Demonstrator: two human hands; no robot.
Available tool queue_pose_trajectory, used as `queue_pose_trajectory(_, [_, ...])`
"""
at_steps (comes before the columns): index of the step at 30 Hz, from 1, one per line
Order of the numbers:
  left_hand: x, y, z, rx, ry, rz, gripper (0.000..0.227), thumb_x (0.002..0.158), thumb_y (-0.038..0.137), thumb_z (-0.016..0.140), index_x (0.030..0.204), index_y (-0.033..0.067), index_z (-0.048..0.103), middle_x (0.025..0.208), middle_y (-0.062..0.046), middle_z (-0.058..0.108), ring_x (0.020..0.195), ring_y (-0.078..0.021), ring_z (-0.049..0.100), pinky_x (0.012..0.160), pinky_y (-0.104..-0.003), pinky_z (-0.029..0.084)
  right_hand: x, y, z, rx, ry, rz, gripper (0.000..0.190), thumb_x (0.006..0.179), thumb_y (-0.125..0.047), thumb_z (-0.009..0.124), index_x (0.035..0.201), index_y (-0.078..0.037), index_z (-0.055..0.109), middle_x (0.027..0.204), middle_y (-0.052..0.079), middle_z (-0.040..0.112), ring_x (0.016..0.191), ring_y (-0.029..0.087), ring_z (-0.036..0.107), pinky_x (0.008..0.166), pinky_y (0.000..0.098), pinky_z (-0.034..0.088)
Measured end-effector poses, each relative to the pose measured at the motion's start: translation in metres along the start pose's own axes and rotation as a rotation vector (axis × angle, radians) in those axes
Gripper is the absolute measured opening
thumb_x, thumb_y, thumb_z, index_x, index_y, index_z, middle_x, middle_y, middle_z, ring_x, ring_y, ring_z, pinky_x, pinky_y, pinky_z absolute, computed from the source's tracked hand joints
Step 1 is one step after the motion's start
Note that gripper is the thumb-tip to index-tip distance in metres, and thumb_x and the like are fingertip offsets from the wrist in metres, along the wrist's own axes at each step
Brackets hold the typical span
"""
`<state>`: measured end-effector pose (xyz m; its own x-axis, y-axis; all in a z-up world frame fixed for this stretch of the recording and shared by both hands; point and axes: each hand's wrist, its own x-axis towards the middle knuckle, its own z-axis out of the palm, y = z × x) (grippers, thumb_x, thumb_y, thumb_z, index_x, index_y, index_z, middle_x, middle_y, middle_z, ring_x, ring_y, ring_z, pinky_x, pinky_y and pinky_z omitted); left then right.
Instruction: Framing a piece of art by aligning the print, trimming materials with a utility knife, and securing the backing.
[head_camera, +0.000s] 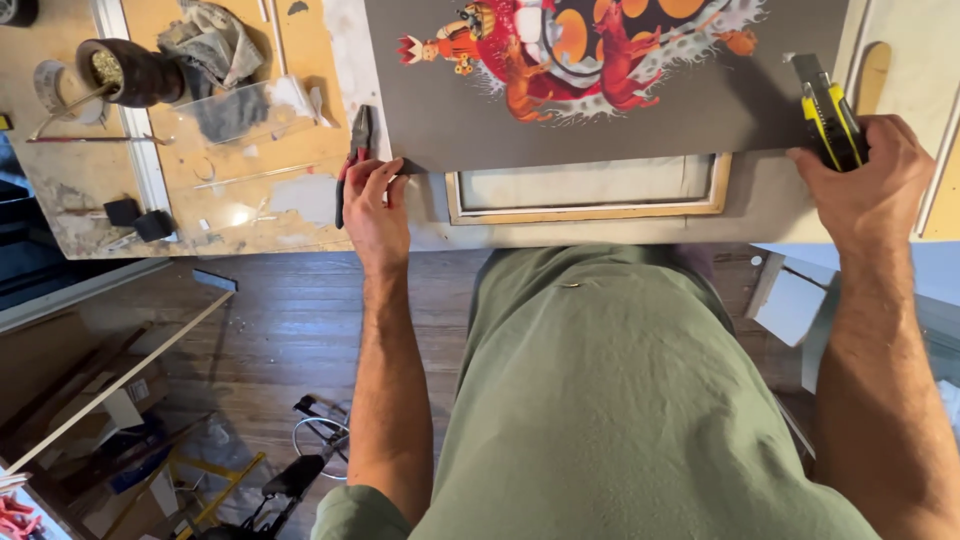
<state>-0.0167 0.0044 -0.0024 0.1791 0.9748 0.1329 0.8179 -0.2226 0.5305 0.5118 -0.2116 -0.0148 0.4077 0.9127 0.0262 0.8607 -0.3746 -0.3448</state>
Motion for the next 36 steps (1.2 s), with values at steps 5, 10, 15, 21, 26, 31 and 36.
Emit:
queue_pose_trajectory(5, [0.001,0.001,-0.001,-0.011,-0.006,-0.005,0.021,0.094,0.005,0.078,0.115,0.0115,0.078,0.114,-0.002,0.067,0.112,-0.0217,0.064,0.093,-0.036,0.058,0.001,-0.005,-0.003,0.016,-0.014,0.035,0.045,0.097,-0.023,0.102,0.114,0.010,0.077,0.109,0.016,0.073,0.087,0.027,0.066,0.070,0.0375,0.056])
queue_pose_trajectory(10, [0.000,0.002,0.000,0.011,-0.016,-0.040,0.025,0.092,0.005,0.081,0.115,0.0124,0.079,0.114,-0.001,0.067,0.113,-0.0192,0.064,0.090,-0.035,0.061,0.000,-0.004,-0.001,0.008,-0.001,0.019,0.044,0.097,-0.021,0.104,0.113,0.010,0.077,0.108,0.015,0.073,0.085,0.025,0.065,0.064,0.0369,0.054])
queue_pose_trajectory(15, [0.002,0.006,-0.003,-0.034,-0.005,0.029,0.027,0.091,-0.004,0.079,0.115,0.0083,0.077,0.113,-0.003,0.065,0.109,-0.0205,0.064,0.092,-0.033,0.058,0.000,0.000,0.002,0.015,0.024,-0.022,0.046,0.097,-0.021,0.106,0.112,0.011,0.076,0.106,0.017,0.073,0.084,0.026,0.065,0.066,0.0373,0.054])
queue_pose_trajectory(21, [0.004,0.006,-0.006,-0.021,-0.004,0.091,0.022,0.093,-0.002,0.078,0.113,0.0069,0.078,0.112,-0.006,0.065,0.109,-0.0229,0.063,0.097,-0.036,0.057,0.005,-0.019,-0.010,0.077,0.001,0.023,0.043,0.094,-0.015,0.105,0.111,0.011,0.075,0.104,0.018,0.073,0.084,0.025,0.065,0.068,0.0369,0.057])
queue_pose_trajectory(26, [0.003,0.004,-0.004,-0.023,-0.008,0.087,0.021,0.094,0.000,0.077,0.114,0.0069,0.078,0.113,-0.006,0.065,0.108,-0.0230,0.065,0.095,-0.037,0.057,0.006,-0.021,-0.012,0.091,-0.017,0.055,0.040,0.095,-0.016,0.102,0.108,0.009,0.073,0.102,0.016,0.070,0.081,0.025,0.062,0.066,0.0373,0.054])
queue_pose_trajectory(31, [0.001,0.001,-0.003,0.001,-0.007,0.087,0.020,0.095,0.003,0.077,0.115,0.0079,0.078,0.114,-0.006,0.065,0.108,-0.0227,0.065,0.094,-0.037,0.057,0.005,-0.022,-0.012,0.100,-0.028,0.064,0.039,0.096,-0.017,0.101,0.109,0.008,0.073,0.101,0.014,0.068,0.080,0.024,0.061,0.065,0.0368,0.051])
queue_pose_trajectory(36, [0.002,0.003,-0.005,0.112,-0.028,0.144,0.019,0.099,0.007,0.074,0.117,0.0096,0.077,0.116,-0.005,0.064,0.110,-0.0220,0.062,0.091,-0.036,0.058,0.005,-0.019,-0.010,0.060,-0.021,0.047,0.041,0.095,-0.018,0.102,0.110,0.010,0.075,0.103,0.015,0.071,0.082,0.025,0.064,0.068,0.0370,0.056])
